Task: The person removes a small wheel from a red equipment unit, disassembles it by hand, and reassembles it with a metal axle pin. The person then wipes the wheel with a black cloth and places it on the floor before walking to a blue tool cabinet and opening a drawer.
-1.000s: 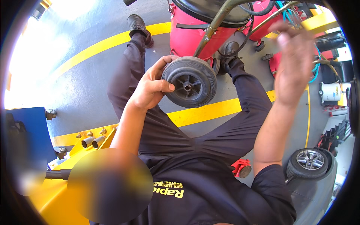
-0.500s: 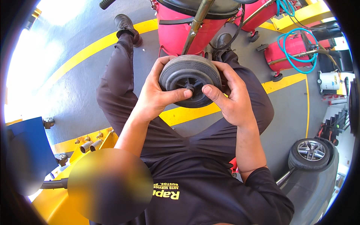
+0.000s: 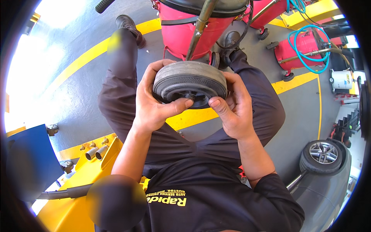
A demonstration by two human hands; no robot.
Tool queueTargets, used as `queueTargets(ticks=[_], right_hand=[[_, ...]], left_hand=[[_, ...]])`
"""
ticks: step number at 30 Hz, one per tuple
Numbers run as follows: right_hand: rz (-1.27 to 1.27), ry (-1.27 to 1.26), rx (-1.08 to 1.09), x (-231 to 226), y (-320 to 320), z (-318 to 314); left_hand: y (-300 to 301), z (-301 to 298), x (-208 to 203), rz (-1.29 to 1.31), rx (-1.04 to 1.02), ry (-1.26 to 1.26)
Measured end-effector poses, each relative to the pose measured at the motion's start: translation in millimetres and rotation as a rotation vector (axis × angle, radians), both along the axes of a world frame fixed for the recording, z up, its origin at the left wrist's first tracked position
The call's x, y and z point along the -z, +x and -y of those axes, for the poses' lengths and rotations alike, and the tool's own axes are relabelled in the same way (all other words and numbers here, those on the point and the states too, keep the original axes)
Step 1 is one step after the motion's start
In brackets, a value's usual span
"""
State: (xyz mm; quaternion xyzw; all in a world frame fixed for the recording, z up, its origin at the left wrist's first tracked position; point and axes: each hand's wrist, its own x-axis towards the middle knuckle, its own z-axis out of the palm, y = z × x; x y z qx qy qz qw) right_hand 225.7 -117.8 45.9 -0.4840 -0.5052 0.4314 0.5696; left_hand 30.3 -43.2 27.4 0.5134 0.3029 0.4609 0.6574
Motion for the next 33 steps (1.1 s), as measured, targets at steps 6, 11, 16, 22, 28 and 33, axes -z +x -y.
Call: queueTargets(ticks=[6,11,16,22,28,33], right_hand=[[-0.123,-0.055,0.011,7.1,-8.6,7.4],[-0.186,-0.114,0.039,-4.6,-3.3,0.7],[-0.295,-0.158,0.046,-11.6,-0.8,-1.5],[-0.233,-0.150,0.052,-19.9,-5.5,0.6],[-0.181,-0.135,0.018,-12.6,-3.4,-2.2],[0.331,-0.025,0.290,5.4,-2.5,-11.2]], left_hand=[[-5.0,2.9,0.5,-0.014,0.042,-0.074],[-7.1,-3.9,-12.5,-0.018,0.176,-0.174],[-1.9,1.4,-14.4,0.204,0.220,-0.373],[-3.6,6.9,2.2,0.354,0.259,-0.489],[-2.4,8.8,9.5,0.466,0.272,-0.516],[14.5,9.6,0.8,0.301,0.103,-0.457]])
